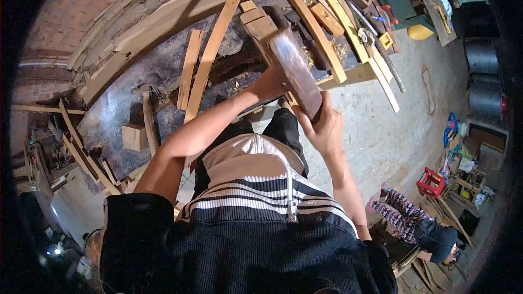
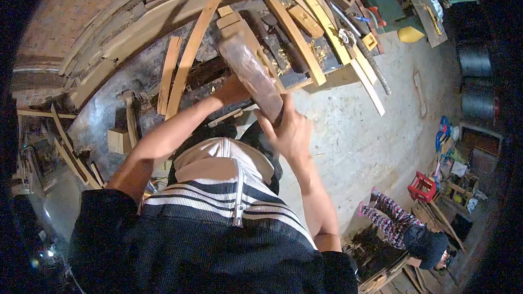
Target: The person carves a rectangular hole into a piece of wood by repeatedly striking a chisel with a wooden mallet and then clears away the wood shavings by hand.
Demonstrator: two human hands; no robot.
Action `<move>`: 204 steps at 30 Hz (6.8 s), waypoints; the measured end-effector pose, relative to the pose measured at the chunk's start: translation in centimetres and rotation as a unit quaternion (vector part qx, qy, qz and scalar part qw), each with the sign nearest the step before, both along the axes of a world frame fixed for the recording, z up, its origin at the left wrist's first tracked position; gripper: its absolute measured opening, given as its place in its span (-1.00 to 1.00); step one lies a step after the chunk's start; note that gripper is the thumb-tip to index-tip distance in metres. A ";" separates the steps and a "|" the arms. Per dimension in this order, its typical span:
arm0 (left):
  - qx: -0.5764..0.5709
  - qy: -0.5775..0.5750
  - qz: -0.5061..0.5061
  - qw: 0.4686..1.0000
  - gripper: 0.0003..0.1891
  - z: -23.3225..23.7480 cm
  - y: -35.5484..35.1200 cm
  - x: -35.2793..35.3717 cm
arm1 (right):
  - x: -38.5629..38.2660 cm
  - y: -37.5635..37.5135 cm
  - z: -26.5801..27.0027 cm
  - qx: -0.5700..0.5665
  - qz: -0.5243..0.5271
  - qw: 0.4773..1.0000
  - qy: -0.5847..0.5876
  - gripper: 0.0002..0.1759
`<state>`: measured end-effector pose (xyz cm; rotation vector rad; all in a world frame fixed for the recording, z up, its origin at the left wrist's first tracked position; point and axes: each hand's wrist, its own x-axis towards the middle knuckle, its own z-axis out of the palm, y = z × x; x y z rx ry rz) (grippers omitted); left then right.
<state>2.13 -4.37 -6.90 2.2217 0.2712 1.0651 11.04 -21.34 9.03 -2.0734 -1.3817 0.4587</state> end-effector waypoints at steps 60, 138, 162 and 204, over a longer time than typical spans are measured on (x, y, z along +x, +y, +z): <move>-0.486 -0.091 0.033 0.869 -0.77 4.4 3.2 -0.7 | 1.2 -1.5 -1.4 -0.016 -0.098 0.992 0.080 -0.51; -0.305 0.064 -0.002 0.950 -0.82 6.3 3.0 0.5 | 2.8 -1.7 -1.5 -0.026 -0.188 0.961 0.200 -0.53; -0.156 0.007 -0.067 0.986 -0.84 5.5 -2.9 -0.4 | 0.6 -1.6 -0.2 0.047 0.013 0.999 0.017 -0.37; -0.279 0.052 -0.104 0.953 -0.94 5.6 -3.5 1.3 | 1.2 -2.6 -0.1 0.118 -0.062 0.989 0.067 -0.47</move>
